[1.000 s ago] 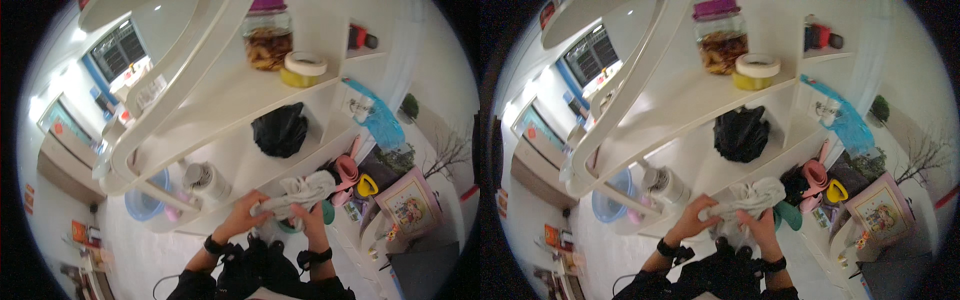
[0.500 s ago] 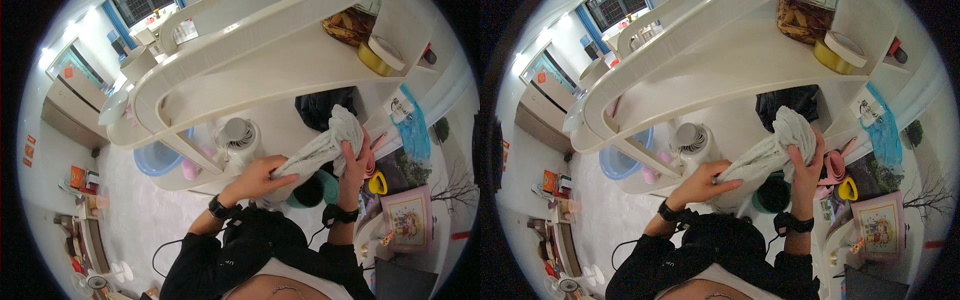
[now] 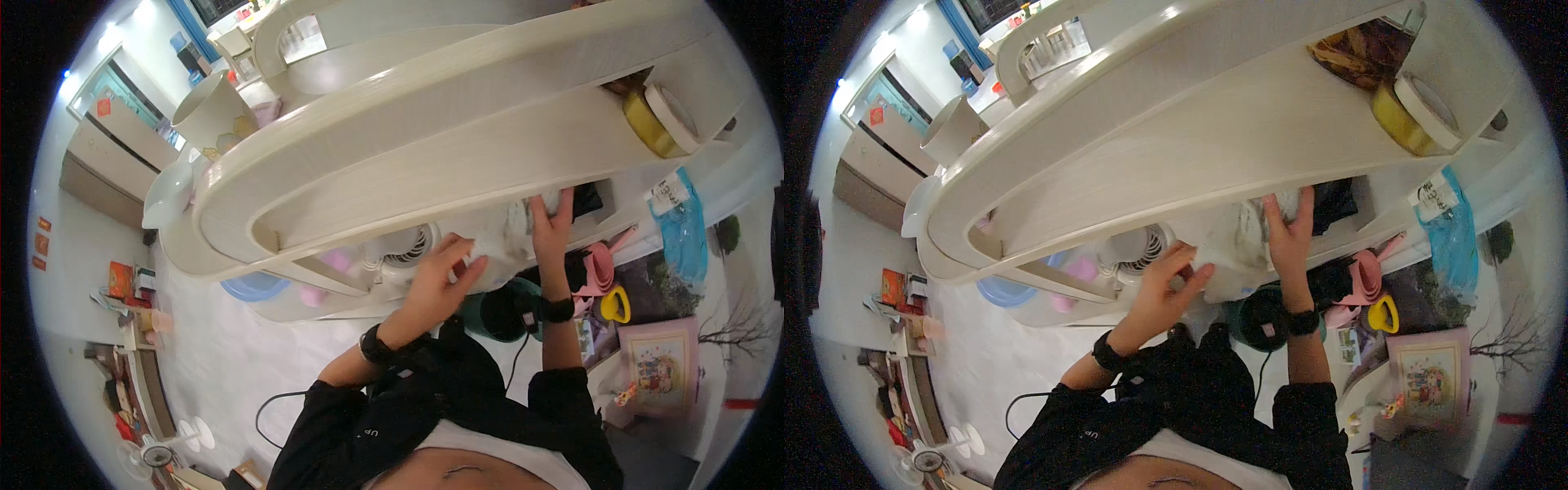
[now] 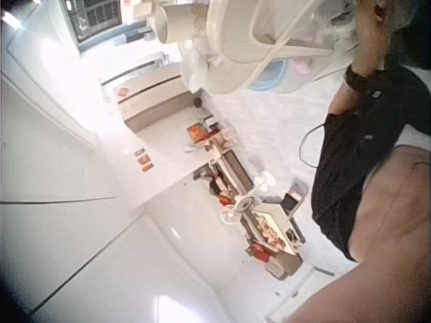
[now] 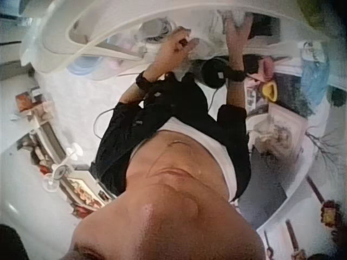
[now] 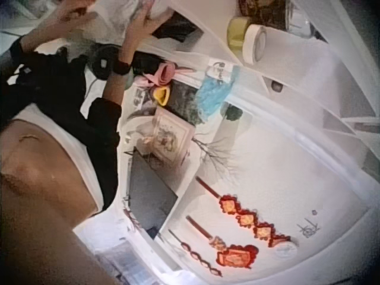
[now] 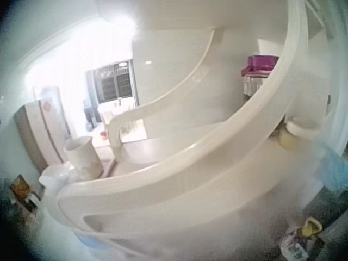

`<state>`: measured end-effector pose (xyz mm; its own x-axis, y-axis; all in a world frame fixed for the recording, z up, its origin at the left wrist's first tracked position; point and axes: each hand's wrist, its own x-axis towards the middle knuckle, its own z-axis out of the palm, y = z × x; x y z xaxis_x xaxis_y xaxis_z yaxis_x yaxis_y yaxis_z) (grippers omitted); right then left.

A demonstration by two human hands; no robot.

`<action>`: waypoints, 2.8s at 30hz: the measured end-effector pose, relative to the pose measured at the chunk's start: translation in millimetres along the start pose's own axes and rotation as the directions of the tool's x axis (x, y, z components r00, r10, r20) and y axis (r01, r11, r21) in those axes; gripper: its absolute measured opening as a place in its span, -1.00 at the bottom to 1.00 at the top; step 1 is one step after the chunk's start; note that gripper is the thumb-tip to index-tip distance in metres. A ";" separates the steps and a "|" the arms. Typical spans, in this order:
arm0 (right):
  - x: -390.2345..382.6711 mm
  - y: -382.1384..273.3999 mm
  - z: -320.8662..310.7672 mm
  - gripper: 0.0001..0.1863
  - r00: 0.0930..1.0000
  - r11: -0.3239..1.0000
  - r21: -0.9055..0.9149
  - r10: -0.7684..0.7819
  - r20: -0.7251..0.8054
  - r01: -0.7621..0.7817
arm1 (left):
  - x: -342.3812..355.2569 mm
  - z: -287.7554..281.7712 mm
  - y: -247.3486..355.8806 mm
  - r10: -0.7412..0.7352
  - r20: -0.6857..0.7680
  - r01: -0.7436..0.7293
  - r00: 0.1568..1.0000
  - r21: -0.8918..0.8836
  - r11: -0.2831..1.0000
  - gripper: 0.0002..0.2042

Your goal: The person is cleaning shelves using a cloth and wet wipes, including rinsing the cloth in a basin.

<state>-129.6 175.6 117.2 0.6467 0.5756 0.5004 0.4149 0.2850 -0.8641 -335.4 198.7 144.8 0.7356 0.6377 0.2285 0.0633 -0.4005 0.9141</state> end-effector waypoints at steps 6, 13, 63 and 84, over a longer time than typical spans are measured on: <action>15.4 57.3 -12.3 -0.44 0.972 0.984 -0.177 0.077 0.223 -0.037 | 13.1 21.6 5.0 -0.116 -0.260 0.052 0.959 -0.239 0.970 -0.75; -40.1 -8.2 -22.2 -0.60 0.793 0.999 -0.041 0.036 0.608 -0.014 | 27.2 24.9 -7.2 -0.177 -0.349 0.144 0.920 -0.117 0.983 -0.75; -52.6 0.3 99.0 -0.82 0.828 0.896 0.146 -0.444 0.343 0.420 | -52.3 -30.8 -38.1 0.131 -0.617 0.228 0.776 0.467 0.854 -0.45; -23.8 -55.0 78.6 -0.79 0.540 0.941 0.176 -0.311 0.782 0.287 | -38.6 -44.4 -39.7 0.081 -0.582 0.172 0.809 0.366 0.915 -0.37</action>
<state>-218.2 206.5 148.6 -0.2802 0.8215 0.4966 0.4635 0.5688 -0.6794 -396.2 219.2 114.6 0.2080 0.8664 0.4540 0.4310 -0.4978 0.7526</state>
